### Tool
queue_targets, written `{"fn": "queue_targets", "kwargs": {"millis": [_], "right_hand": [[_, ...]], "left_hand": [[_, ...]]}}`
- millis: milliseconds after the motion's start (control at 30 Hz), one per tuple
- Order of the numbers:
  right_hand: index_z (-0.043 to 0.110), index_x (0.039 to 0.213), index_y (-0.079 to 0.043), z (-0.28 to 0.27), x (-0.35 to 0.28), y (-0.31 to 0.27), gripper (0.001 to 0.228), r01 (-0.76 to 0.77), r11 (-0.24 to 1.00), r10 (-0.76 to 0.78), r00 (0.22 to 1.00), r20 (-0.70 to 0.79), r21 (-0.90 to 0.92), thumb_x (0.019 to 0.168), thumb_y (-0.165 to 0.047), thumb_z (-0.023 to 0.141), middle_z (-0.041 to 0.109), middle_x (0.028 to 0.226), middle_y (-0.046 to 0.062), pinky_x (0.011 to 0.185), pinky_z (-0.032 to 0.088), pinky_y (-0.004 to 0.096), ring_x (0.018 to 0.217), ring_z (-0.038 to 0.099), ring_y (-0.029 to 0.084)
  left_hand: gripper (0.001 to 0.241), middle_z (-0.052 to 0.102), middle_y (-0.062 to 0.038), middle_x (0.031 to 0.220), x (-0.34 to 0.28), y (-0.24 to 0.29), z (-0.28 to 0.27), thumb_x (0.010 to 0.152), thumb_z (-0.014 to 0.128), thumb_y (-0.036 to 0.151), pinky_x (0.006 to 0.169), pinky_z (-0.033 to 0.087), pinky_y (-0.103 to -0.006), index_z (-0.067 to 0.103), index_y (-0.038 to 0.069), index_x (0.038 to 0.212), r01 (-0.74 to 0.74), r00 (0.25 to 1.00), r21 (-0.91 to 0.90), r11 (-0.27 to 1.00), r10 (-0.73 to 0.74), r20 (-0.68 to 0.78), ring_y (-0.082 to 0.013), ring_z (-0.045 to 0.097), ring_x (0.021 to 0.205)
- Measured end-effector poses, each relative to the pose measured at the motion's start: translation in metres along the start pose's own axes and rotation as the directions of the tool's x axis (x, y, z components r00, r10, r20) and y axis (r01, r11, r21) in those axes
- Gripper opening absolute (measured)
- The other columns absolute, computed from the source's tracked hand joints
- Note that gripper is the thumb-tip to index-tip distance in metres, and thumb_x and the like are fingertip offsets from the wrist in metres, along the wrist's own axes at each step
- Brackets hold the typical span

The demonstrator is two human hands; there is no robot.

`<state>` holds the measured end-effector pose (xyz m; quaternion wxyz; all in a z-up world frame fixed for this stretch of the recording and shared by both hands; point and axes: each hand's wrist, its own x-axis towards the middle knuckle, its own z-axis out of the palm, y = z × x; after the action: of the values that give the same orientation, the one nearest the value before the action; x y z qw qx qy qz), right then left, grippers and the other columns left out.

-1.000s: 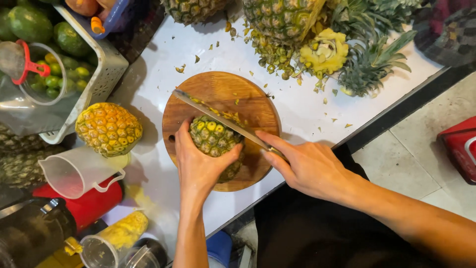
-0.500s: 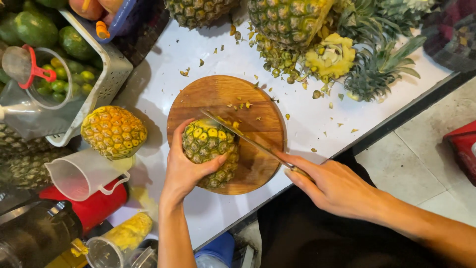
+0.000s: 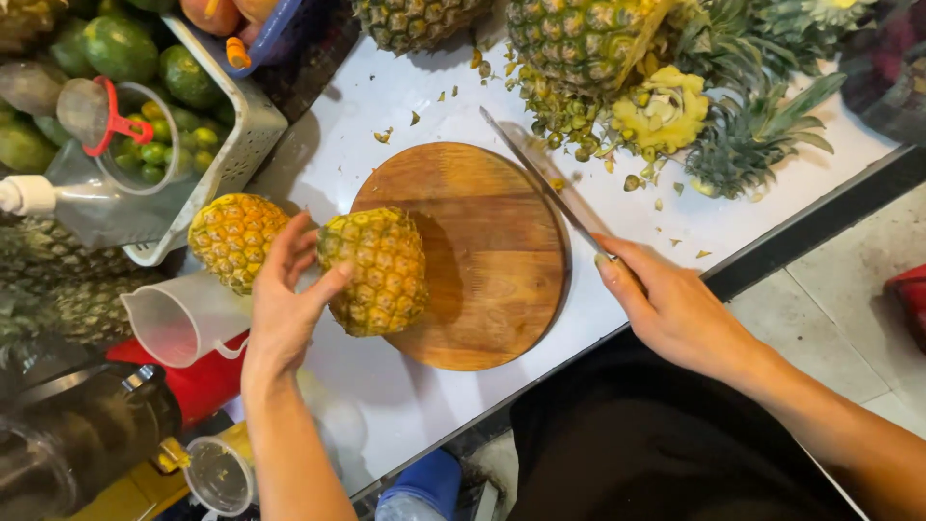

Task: Sharpening a knife and then peeling multiple pineapples at a food stall.

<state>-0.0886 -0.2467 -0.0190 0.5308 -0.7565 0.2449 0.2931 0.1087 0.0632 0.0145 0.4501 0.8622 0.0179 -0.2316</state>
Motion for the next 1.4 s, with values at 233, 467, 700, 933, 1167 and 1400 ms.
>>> {"fn": "queue_targets", "kwargs": {"millis": [233, 467, 700, 933, 1167, 1400], "right_hand": [[0.043, 0.154, -0.040, 0.006, -0.024, -0.034, 0.055, 0.031, 0.975, -0.005, 0.993, 0.121, -0.218, 0.100, -0.048, 0.037, 0.078, 0.105, 0.023, 0.098, 0.055, 0.059, 0.104, 0.071, 0.050], [0.052, 0.146, -0.033, 0.017, -0.033, -0.002, 0.054, 0.150, 0.903, -0.195, 0.978, -0.071, -0.402, 0.095, -0.049, 0.049, 0.073, 0.060, 0.011, 0.047, 0.055, 0.047, 0.053, 0.072, 0.036], [0.045, 0.149, -0.042, 0.022, -0.037, 0.008, 0.056, 0.032, 0.896, -0.061, 0.997, -0.052, -0.443, 0.094, -0.050, 0.049, 0.075, 0.063, 0.009, 0.049, 0.057, 0.046, 0.056, 0.073, 0.036], [0.050, 0.148, -0.029, 0.025, -0.026, 0.011, 0.054, 0.200, 0.906, -0.242, 0.968, -0.070, -0.372, 0.096, -0.046, 0.049, 0.073, 0.061, 0.011, 0.048, 0.056, 0.047, 0.054, 0.072, 0.035], [0.050, 0.149, -0.028, 0.035, 0.008, -0.005, 0.054, 0.283, 0.897, -0.317, 0.947, -0.045, -0.340, 0.098, -0.048, 0.046, 0.072, 0.060, 0.011, 0.047, 0.055, 0.046, 0.055, 0.072, 0.036], [0.046, 0.149, -0.032, 0.028, -0.014, 0.016, 0.055, 0.192, 0.923, -0.179, 0.981, 0.071, -0.335, 0.096, -0.044, 0.049, 0.071, 0.056, 0.006, 0.049, 0.056, 0.040, 0.052, 0.072, 0.027]], "left_hand": [[0.127, 0.047, -0.021, 0.151, -0.014, 0.017, 0.053, 0.051, 0.096, 0.054, 0.117, 0.037, -0.0531, 0.032, 0.023, 0.156, 0.254, 0.965, 0.412, 0.875, -0.200, -0.169, -0.0401, 0.047, 0.141], [0.117, 0.056, -0.024, 0.132, -0.044, 0.017, 0.124, 0.050, 0.094, 0.030, 0.100, 0.047, -0.0452, 0.036, -0.004, 0.146, -0.168, 0.953, 0.525, 0.834, 0.274, -0.130, -0.0391, 0.057, 0.117], [0.107, 0.056, -0.021, 0.130, -0.046, 0.018, 0.122, 0.052, 0.094, 0.030, 0.100, 0.048, -0.0435, 0.043, -0.002, 0.141, -0.163, 0.955, 0.514, 0.842, 0.265, -0.131, -0.0364, 0.057, 0.116], [0.104, 0.059, -0.020, 0.127, -0.041, 0.023, 0.108, 0.055, 0.091, 0.032, 0.094, 0.052, -0.0411, 0.043, -0.002, 0.141, -0.140, 0.977, 0.440, 0.887, 0.196, -0.084, -0.0329, 0.062, 0.111], [0.107, 0.060, -0.021, 0.129, -0.045, 0.010, 0.091, 0.054, 0.092, 0.027, 0.095, 0.053, -0.0404, 0.040, 0.002, 0.145, -0.105, 0.991, 0.354, 0.929, 0.128, -0.043, -0.0320, 0.064, 0.112], [0.098, 0.067, -0.013, 0.121, -0.034, 0.012, 0.073, 0.054, 0.088, 0.013, 0.085, 0.061, -0.0349, 0.044, 0.013, 0.142, -0.054, 0.998, 0.124, 0.991, 0.048, 0.048, -0.0243, 0.070, 0.102]]}}
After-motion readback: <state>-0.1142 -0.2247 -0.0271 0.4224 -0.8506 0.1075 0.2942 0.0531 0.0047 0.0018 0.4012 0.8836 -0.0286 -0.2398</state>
